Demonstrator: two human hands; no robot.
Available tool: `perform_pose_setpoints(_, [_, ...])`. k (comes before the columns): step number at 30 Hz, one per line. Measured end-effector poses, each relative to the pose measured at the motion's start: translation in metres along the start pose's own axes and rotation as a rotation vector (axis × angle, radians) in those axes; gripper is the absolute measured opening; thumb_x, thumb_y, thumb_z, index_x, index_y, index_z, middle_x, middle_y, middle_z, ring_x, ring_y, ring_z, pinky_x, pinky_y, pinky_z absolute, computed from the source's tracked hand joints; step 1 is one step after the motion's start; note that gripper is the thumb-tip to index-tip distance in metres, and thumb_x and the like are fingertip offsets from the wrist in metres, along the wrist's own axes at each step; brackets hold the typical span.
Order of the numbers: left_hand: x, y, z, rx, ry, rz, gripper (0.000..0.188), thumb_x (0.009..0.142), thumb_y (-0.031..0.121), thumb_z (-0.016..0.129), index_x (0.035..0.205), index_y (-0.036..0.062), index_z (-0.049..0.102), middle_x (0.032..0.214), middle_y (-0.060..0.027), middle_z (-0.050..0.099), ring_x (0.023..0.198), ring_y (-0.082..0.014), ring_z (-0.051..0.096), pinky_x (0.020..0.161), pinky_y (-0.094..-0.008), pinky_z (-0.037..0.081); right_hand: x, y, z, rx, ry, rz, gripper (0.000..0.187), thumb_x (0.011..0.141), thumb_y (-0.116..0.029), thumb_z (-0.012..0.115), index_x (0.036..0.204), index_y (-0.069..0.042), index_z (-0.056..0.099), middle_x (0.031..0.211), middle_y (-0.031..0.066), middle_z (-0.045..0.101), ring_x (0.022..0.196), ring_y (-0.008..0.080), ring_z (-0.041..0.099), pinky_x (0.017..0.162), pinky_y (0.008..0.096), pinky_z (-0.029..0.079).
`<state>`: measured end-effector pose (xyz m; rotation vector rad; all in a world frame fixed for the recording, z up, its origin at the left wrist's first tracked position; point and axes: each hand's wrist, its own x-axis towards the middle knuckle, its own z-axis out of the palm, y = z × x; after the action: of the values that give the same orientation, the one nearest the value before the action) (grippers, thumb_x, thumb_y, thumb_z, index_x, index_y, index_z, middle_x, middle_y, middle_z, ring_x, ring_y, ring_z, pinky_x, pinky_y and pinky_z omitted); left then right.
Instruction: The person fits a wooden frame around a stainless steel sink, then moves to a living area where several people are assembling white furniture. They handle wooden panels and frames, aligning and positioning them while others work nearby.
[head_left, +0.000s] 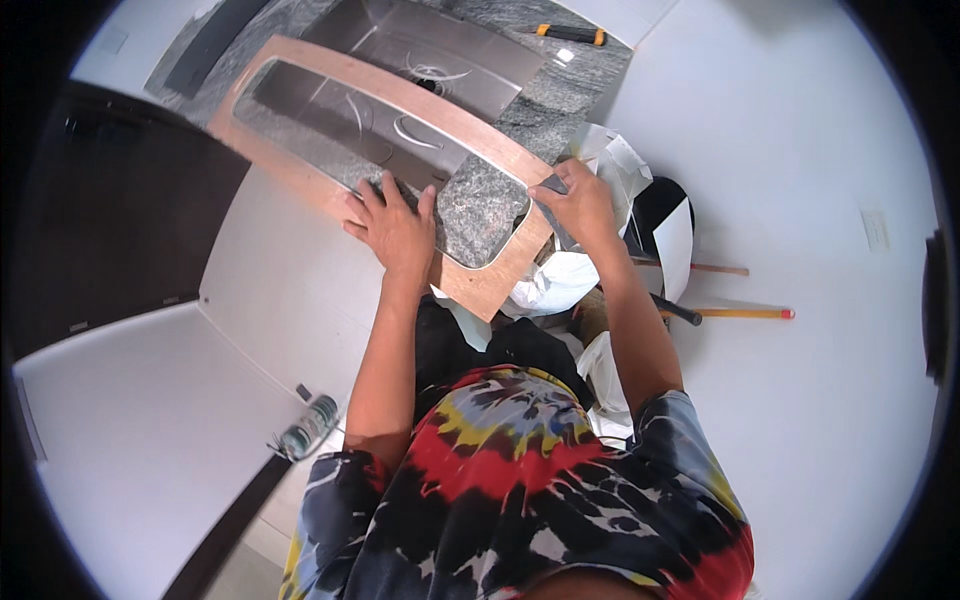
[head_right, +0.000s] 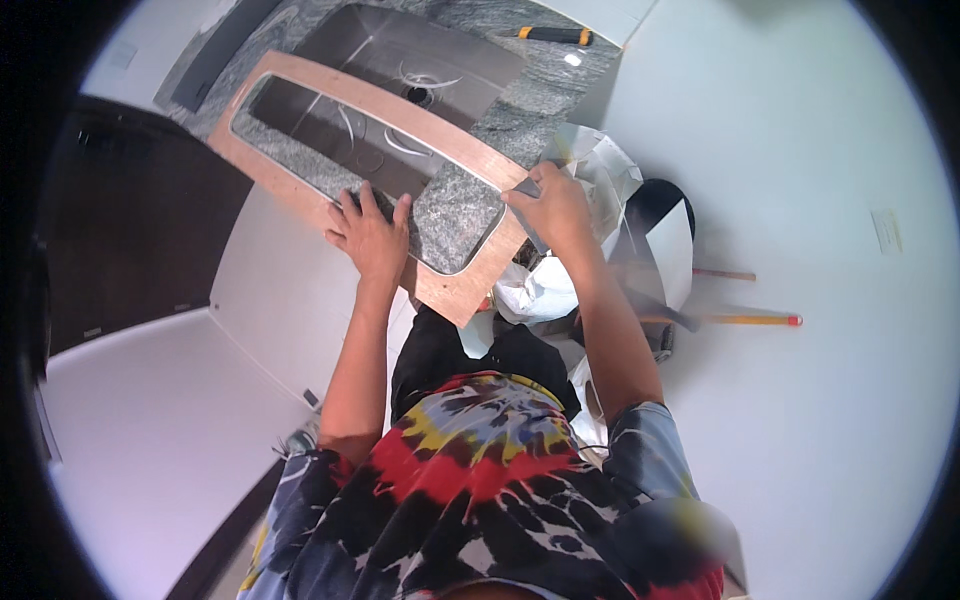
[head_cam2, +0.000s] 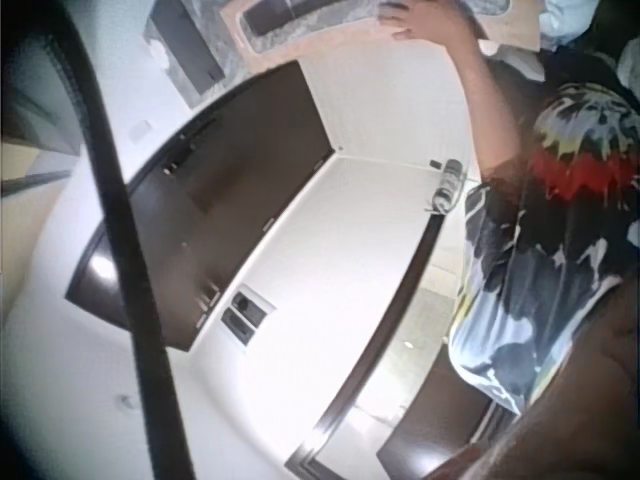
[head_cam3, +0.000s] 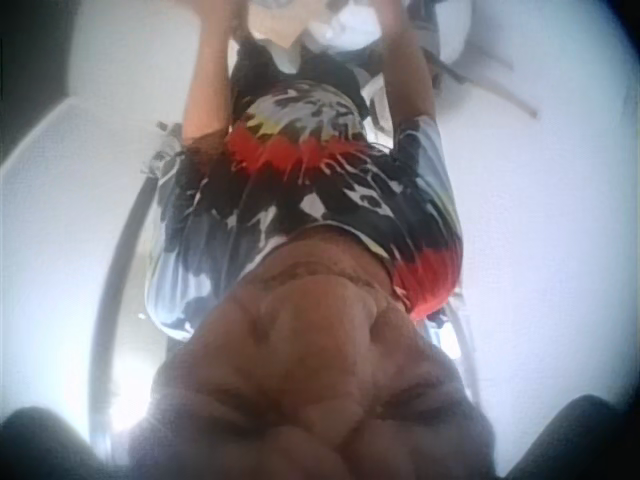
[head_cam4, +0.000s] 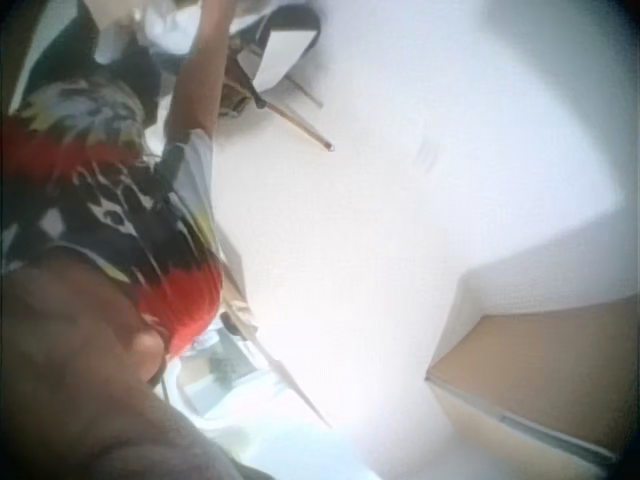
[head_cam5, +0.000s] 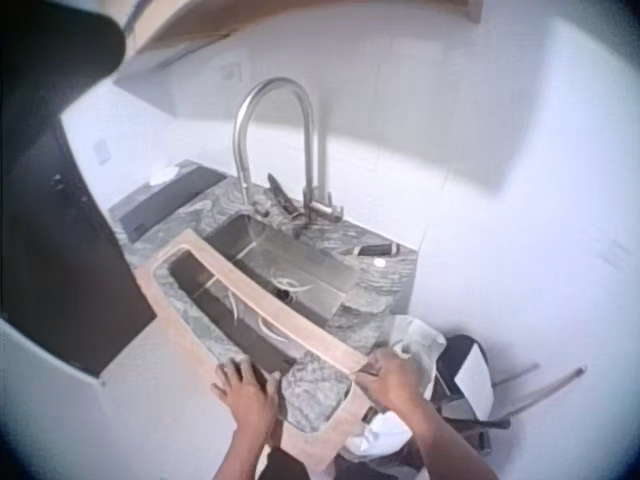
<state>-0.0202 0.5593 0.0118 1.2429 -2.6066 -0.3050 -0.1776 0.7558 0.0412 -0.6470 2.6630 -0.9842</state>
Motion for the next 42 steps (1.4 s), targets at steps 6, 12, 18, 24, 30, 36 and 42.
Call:
perform_pose_setpoints(6, [-0.003,0.012,0.001,0.148,-0.068,-0.036,0.089,0.092,0.070,0.048,0.154,0.0073,0.036,0.157,-0.0278,0.029,0.146,-0.0556,0.018,0.111,-0.0747,0.014,-0.009,0.008,0.004,-0.102,0.053,-0.030,0.049,0.071,-0.040,0.088,0.092,-0.001,0.067,0.094,0.0193,0.073,0.084,0.0380,0.070,0.076,0.0453,0.052])
perform_pose_setpoints(12, [-0.001,0.023,-0.006,0.150,-0.135,-0.033,0.106,0.081,0.080,0.054,0.155,0.0080,0.033,0.159,-0.0265,0.025,0.147,-0.0554,0.014,0.114,-0.0731,0.010,0.040,-0.008,0.010,-0.265,0.051,-0.371,0.043,0.070,-0.039,0.085,0.092,-0.005,0.069,0.087,0.0129,0.071,0.091,0.0354,0.063,0.085,0.0472,0.043])
perform_pose_setpoints(18, [0.000,0.018,-0.007,0.158,-0.143,-0.061,0.109,0.079,0.082,0.056,0.155,0.0078,0.034,0.159,-0.0280,0.026,0.147,-0.0553,0.013,0.114,-0.0732,0.009,0.007,0.025,0.009,-0.253,0.098,-0.307,0.039,0.070,-0.040,0.084,0.085,-0.007,0.070,0.088,0.0110,0.071,0.093,0.0327,0.061,0.086,0.0481,0.039])
perform_pose_setpoints(24, [0.001,0.018,-0.003,0.138,-0.113,-0.028,0.109,0.079,0.082,0.056,0.154,0.0075,0.035,0.158,-0.0291,0.027,0.147,-0.0551,0.015,0.113,-0.0732,0.010,0.047,-0.009,0.019,-0.262,0.081,-0.443,0.037,0.071,-0.041,0.083,0.086,-0.010,0.070,0.090,0.0084,0.071,0.096,0.0320,0.059,0.095,0.0490,0.036])
perform_pose_setpoints(30, [-0.002,0.017,-0.006,0.102,-0.094,-0.039,0.107,0.079,0.078,0.061,0.154,0.0058,0.035,0.157,-0.0298,0.027,0.146,-0.0551,0.017,0.113,-0.0728,0.011,0.019,0.019,0.007,-0.287,0.025,-0.338,0.039,0.070,-0.040,0.084,0.089,-0.010,0.070,0.096,0.0090,0.071,0.099,0.0306,0.060,0.098,0.0494,0.036])
perform_pose_setpoints(36, [0.000,0.018,-0.008,0.118,-0.106,-0.042,0.107,0.078,0.078,0.061,0.154,0.0065,0.035,0.157,-0.0295,0.028,0.147,-0.0553,0.015,0.114,-0.0726,0.009,0.041,-0.002,0.019,-0.189,0.105,-0.546,0.041,0.069,-0.039,0.085,0.093,-0.008,0.072,0.093,0.0072,0.071,0.100,0.0291,0.061,0.096,0.0485,0.037])
perform_pose_setpoints(42, [-0.006,0.019,-0.005,0.110,-0.139,-0.048,0.108,0.078,0.079,0.060,0.155,0.0078,0.035,0.158,-0.0284,0.027,0.148,-0.0544,0.014,0.114,-0.0724,0.009,0.041,0.009,0.012,-0.231,0.088,-0.540,0.041,0.071,-0.040,0.084,0.098,-0.011,0.073,0.094,0.0058,0.070,0.100,0.0277,0.061,0.095,0.0452,0.038])
